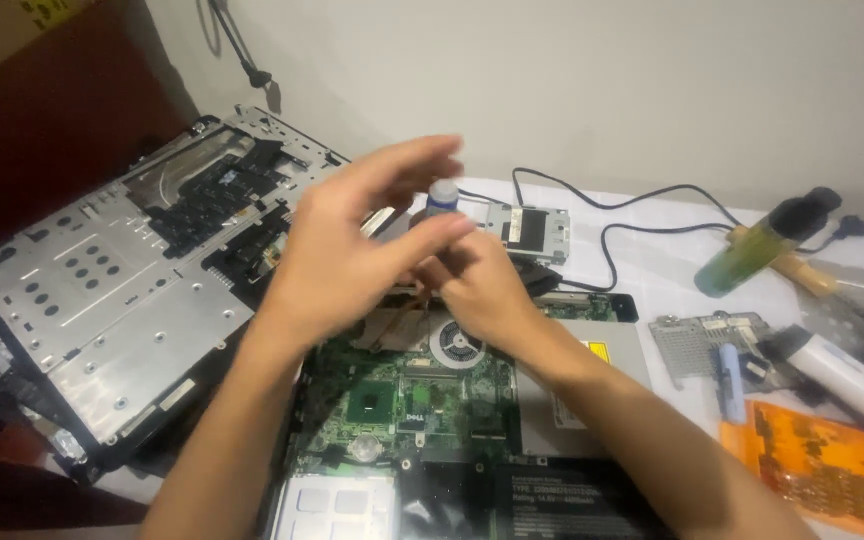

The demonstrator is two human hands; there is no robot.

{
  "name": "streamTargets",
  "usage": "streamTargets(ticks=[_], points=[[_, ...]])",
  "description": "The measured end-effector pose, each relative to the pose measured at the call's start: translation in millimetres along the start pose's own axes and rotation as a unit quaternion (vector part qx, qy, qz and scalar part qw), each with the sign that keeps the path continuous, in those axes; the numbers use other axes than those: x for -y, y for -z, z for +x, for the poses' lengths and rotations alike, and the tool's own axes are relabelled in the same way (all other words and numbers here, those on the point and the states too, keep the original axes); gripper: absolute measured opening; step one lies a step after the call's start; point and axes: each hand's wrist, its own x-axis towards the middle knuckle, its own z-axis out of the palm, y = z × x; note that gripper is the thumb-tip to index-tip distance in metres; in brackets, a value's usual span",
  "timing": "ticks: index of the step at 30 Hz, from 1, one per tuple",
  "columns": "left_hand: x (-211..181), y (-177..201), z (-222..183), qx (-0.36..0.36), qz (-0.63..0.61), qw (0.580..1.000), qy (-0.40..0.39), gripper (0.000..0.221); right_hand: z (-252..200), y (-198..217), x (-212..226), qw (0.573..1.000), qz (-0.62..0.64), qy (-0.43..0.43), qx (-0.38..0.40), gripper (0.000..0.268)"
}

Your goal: Mounting and screwing a cooling fan onto a laptop motherboard during a repair.

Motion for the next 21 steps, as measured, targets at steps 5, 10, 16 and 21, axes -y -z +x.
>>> streamTargets(ticks=[5,10,16,21], points=[[7,-12,4,-0.072,-0.006,0.996,-0.061,0.010,-3,4,11,0.996,-0.073,-0.040,-0.017,0.026],[13,-8,-3,-0.088,-0.046,0.993,-0.066,0.008,4,19,30,0.990,-0.118,-0.010,0.080,0.033],[16,-7,-7,-0.091,-0.052,0.992,-0.073,0.012,2,34,52,0.977,-0.046,-0.062,0.197,0.028],[14,-6,-8,-0.085,-0.035,0.993,-0.076,0.012,1,35,62,0.973,-0.065,-0.082,0.208,0.022]])
